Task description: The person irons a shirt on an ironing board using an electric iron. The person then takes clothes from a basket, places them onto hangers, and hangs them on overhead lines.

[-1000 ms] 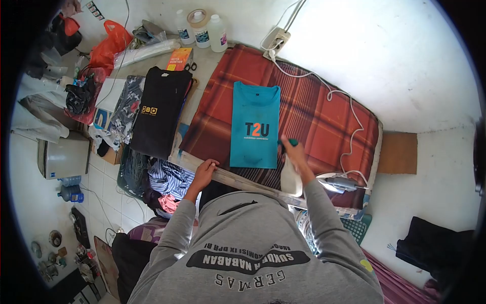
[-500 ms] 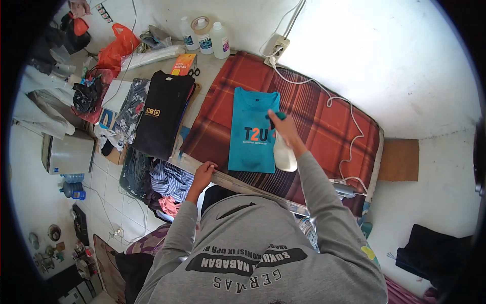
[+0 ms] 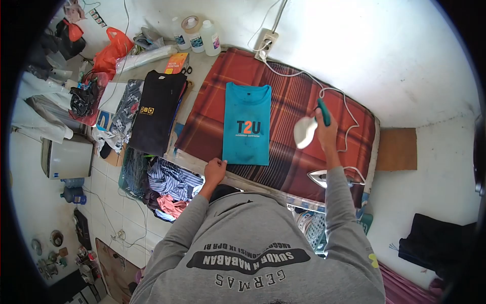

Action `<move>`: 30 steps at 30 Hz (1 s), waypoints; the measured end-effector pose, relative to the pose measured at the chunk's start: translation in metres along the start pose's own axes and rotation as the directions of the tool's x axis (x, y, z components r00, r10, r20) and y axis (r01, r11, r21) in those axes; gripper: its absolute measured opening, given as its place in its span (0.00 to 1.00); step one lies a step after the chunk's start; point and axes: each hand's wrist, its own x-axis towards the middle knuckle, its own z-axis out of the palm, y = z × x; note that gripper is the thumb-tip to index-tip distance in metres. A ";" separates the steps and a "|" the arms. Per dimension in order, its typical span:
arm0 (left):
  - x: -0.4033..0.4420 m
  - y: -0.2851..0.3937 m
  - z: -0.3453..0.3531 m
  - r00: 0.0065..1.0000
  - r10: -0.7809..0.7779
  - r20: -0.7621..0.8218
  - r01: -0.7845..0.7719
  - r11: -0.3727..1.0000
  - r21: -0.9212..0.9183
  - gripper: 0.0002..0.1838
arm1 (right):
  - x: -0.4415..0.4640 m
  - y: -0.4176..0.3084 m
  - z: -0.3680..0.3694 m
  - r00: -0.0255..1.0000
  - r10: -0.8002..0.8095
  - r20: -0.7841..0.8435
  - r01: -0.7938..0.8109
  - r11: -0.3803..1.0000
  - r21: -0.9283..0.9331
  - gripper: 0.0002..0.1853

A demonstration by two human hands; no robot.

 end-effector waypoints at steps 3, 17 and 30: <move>-0.001 0.001 0.000 1.000 -0.024 0.016 0.024 0.998 -0.051 0.18 | 0.019 0.013 -0.004 0.985 -0.142 -0.101 0.131 0.985 -0.114 0.24; 0.003 0.002 -0.011 0.988 -0.022 0.154 0.035 0.996 -0.084 0.15 | -0.089 0.034 -0.136 0.566 0.530 0.631 0.650 0.184 -0.737 0.30; 0.059 -0.010 -0.060 0.930 0.227 -0.288 -0.163 0.959 0.230 0.14 | -0.118 -0.044 0.088 0.704 -0.064 0.707 0.526 0.716 -0.460 0.24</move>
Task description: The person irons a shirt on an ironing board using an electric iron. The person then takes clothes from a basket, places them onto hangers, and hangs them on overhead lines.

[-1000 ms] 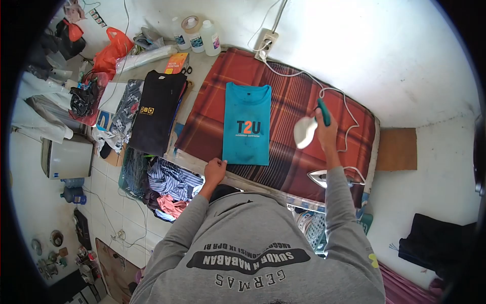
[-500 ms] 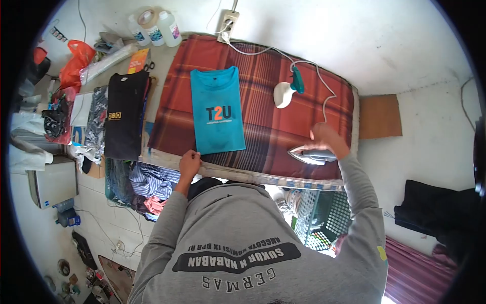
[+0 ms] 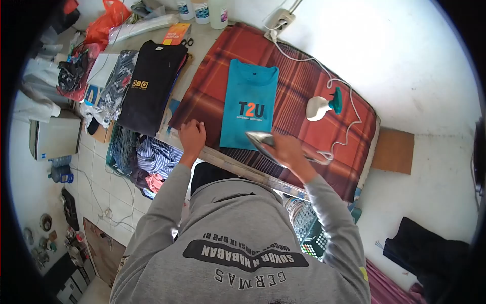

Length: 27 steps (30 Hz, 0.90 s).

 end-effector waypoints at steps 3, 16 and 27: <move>0.014 -0.016 0.011 0.989 0.016 -0.145 -0.007 0.998 0.061 0.14 | 0.068 -0.038 0.041 0.999 -0.026 0.040 0.029 0.996 -0.080 0.25; 0.016 -0.016 0.020 0.965 0.073 -0.254 -0.041 0.991 0.130 0.12 | 0.091 -0.045 0.065 0.975 -0.184 0.127 0.200 0.972 -0.124 0.22; 0.013 -0.012 0.023 0.978 0.018 -0.207 0.026 0.978 0.207 0.13 | 0.086 -0.056 0.080 0.958 -0.252 0.133 0.266 0.959 -0.099 0.22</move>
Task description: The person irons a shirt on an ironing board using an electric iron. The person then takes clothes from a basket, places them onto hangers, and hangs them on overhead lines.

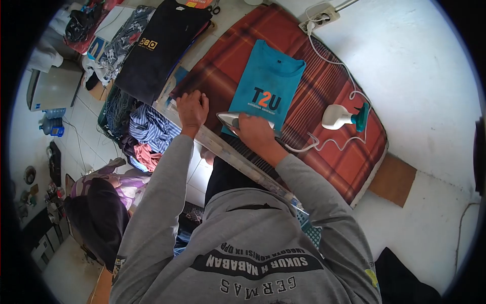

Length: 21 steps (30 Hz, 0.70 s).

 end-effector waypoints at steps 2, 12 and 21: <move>0.004 0.000 0.002 1.000 0.011 -0.017 -0.011 1.000 -0.004 0.13 | -0.006 0.003 -0.003 1.000 -0.019 0.008 0.019 1.000 0.007 0.22; 0.001 0.002 0.003 1.000 -0.023 -0.010 0.023 1.000 0.009 0.14 | -0.015 0.010 0.000 0.994 -0.110 0.001 0.110 0.994 -0.002 0.23; 0.000 0.001 0.002 1.000 -0.017 0.010 0.016 0.999 0.035 0.14 | -0.016 0.000 0.004 0.999 -0.042 -0.031 0.041 0.998 -0.037 0.21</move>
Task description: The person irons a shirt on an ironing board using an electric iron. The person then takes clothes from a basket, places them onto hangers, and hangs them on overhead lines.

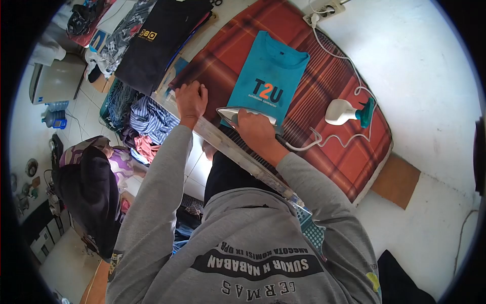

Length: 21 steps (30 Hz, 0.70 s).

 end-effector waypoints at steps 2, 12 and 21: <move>0.000 0.001 0.003 1.000 0.003 0.003 -0.003 1.000 -0.004 0.14 | -0.010 0.007 0.004 0.999 -0.002 -0.048 0.001 1.000 -0.020 0.20; -0.002 0.002 0.002 1.000 -0.010 0.007 0.010 1.000 0.028 0.14 | 0.006 0.028 -0.009 0.997 0.036 -0.071 -0.039 0.998 -0.053 0.23; -0.002 0.003 0.005 0.999 -0.029 0.031 0.027 0.997 0.068 0.14 | 0.001 0.032 -0.020 0.992 0.119 0.041 -0.118 0.993 -0.021 0.23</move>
